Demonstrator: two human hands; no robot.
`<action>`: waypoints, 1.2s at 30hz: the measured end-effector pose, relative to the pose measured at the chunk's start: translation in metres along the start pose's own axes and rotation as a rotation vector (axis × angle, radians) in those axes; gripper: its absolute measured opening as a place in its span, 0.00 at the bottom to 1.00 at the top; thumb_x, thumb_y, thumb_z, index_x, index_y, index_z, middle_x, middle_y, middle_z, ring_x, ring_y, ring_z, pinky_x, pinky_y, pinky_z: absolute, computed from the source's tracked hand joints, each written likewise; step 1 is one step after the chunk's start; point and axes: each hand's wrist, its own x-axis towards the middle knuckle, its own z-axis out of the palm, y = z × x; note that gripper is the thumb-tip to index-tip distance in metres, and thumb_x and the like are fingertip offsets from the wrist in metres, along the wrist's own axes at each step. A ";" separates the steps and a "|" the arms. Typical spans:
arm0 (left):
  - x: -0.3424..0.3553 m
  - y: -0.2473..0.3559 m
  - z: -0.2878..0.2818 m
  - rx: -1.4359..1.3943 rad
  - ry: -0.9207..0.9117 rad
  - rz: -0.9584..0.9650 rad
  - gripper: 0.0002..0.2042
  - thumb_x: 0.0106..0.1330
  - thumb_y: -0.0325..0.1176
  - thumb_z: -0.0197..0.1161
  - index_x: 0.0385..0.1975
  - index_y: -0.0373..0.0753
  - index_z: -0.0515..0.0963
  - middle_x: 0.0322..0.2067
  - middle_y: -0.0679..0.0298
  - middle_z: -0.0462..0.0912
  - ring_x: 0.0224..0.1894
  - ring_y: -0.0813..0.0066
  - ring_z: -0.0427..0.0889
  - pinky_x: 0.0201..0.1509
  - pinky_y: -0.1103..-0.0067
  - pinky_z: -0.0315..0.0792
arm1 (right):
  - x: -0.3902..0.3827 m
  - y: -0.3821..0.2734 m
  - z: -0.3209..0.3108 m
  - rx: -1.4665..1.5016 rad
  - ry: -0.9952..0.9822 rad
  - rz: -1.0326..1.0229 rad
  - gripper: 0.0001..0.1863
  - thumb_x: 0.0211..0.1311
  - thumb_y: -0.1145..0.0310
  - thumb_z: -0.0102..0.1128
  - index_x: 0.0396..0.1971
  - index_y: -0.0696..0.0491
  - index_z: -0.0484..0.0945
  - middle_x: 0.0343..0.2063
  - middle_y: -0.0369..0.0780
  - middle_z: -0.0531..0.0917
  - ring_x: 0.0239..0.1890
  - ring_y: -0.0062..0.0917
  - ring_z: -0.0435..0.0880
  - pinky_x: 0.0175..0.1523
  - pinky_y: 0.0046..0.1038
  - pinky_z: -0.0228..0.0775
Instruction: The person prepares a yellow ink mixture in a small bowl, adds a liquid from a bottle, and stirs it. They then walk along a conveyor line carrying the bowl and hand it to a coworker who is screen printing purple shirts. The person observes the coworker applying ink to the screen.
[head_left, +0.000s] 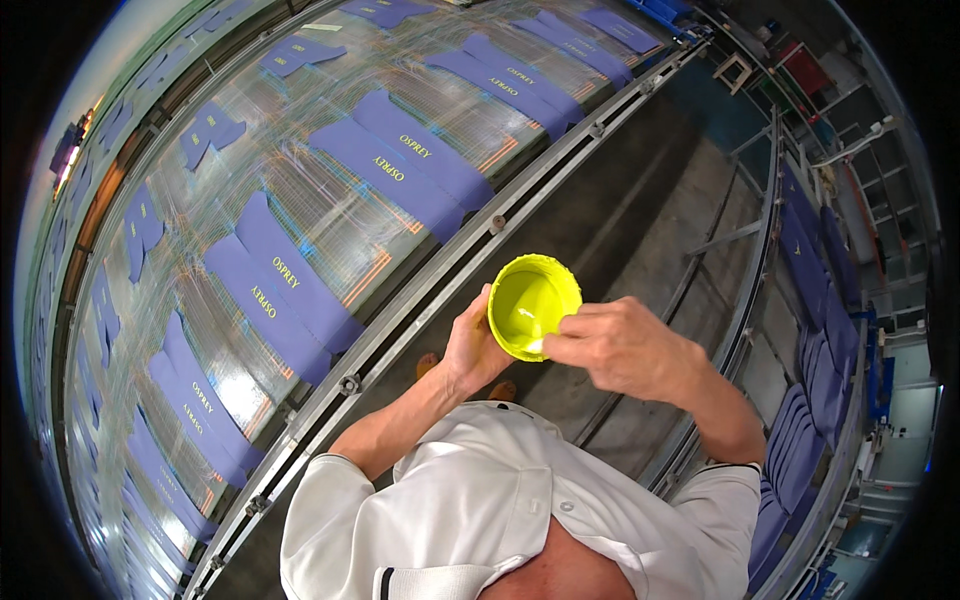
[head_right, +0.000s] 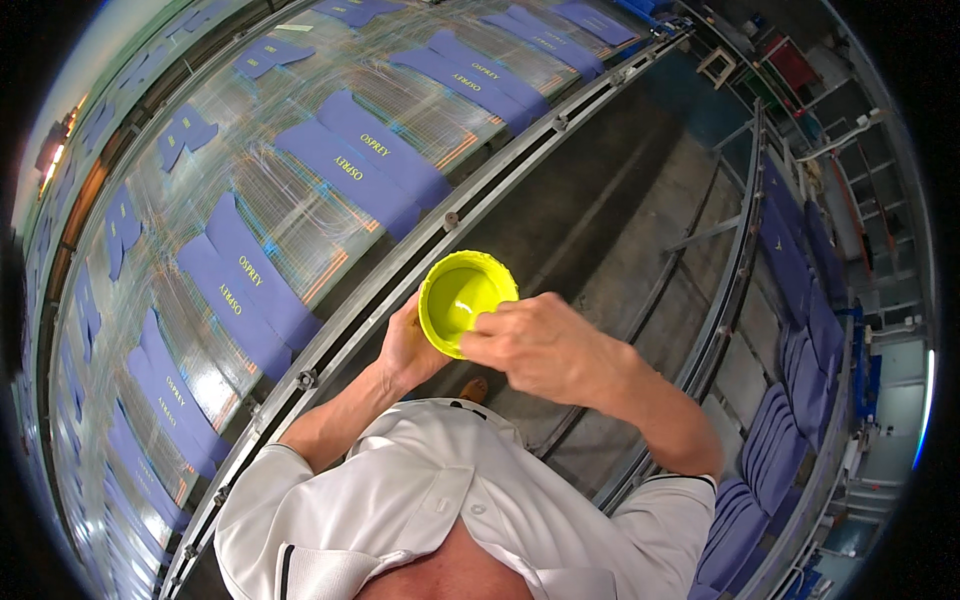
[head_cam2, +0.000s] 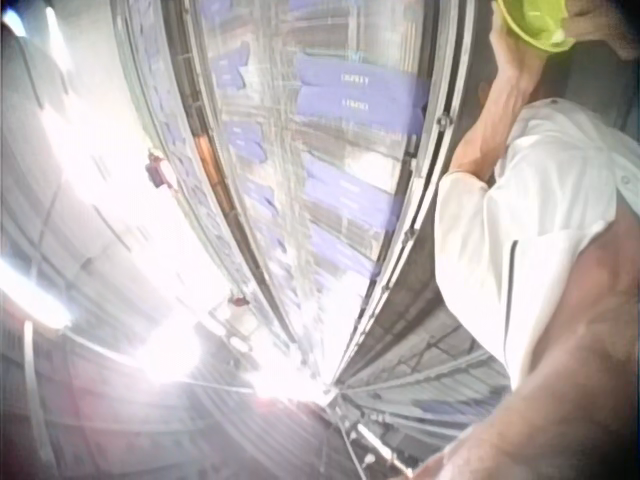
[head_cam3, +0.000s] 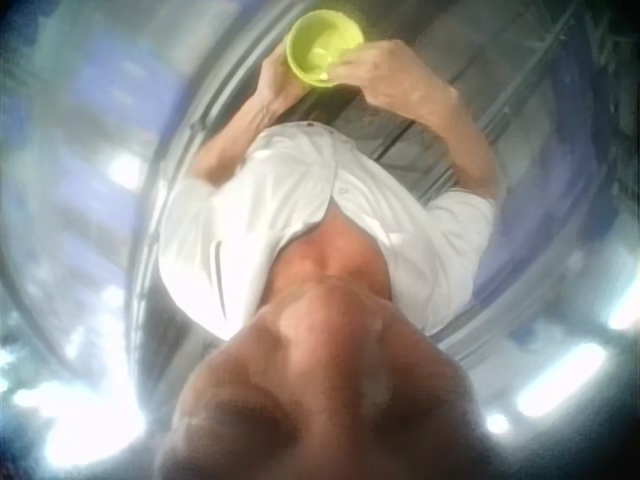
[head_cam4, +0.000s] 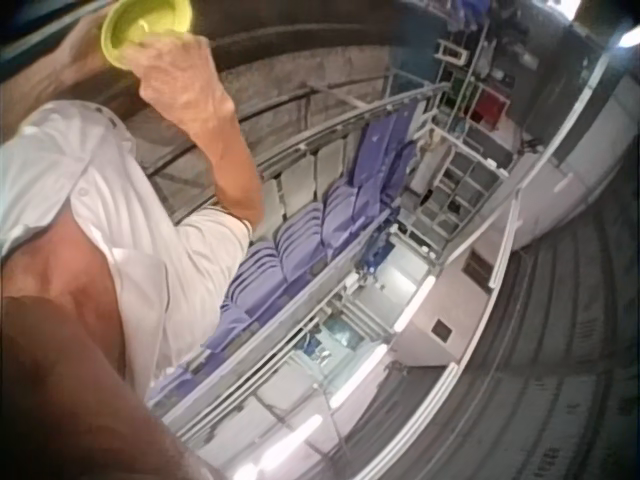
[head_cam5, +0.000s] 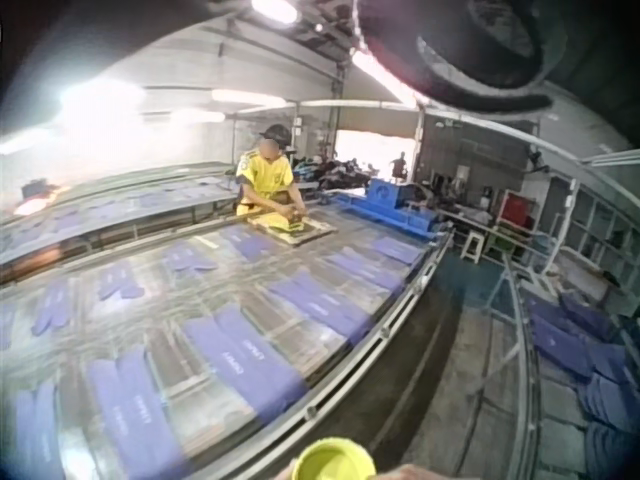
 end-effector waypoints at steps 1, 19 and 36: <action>-0.001 0.000 0.000 -0.015 0.024 0.006 0.24 0.76 0.51 0.37 0.62 0.43 0.65 0.62 0.60 0.69 0.62 0.62 0.70 0.66 0.60 0.64 | -0.004 0.006 -0.004 -0.022 0.023 0.029 0.05 0.52 0.76 0.57 0.29 0.52 0.77 0.23 0.39 0.79 0.28 0.32 0.83 0.33 0.33 0.76; -0.016 0.004 -0.020 0.034 -0.044 0.072 0.27 0.75 0.55 0.36 0.61 0.42 0.67 0.60 0.58 0.72 0.60 0.61 0.72 0.64 0.56 0.65 | 0.025 -0.009 0.005 -0.114 -0.137 -0.232 0.08 0.47 0.73 0.60 0.30 0.51 0.75 0.26 0.35 0.78 0.31 0.26 0.81 0.34 0.30 0.75; -0.037 0.007 -0.054 -0.056 -0.003 0.322 0.25 0.72 0.60 0.38 0.57 0.53 0.70 0.54 0.65 0.76 0.53 0.68 0.74 0.47 0.66 0.67 | 0.051 0.015 0.005 0.197 -0.008 0.132 0.09 0.61 0.77 0.55 0.38 0.58 0.82 0.24 0.43 0.84 0.20 0.28 0.81 0.29 0.27 0.74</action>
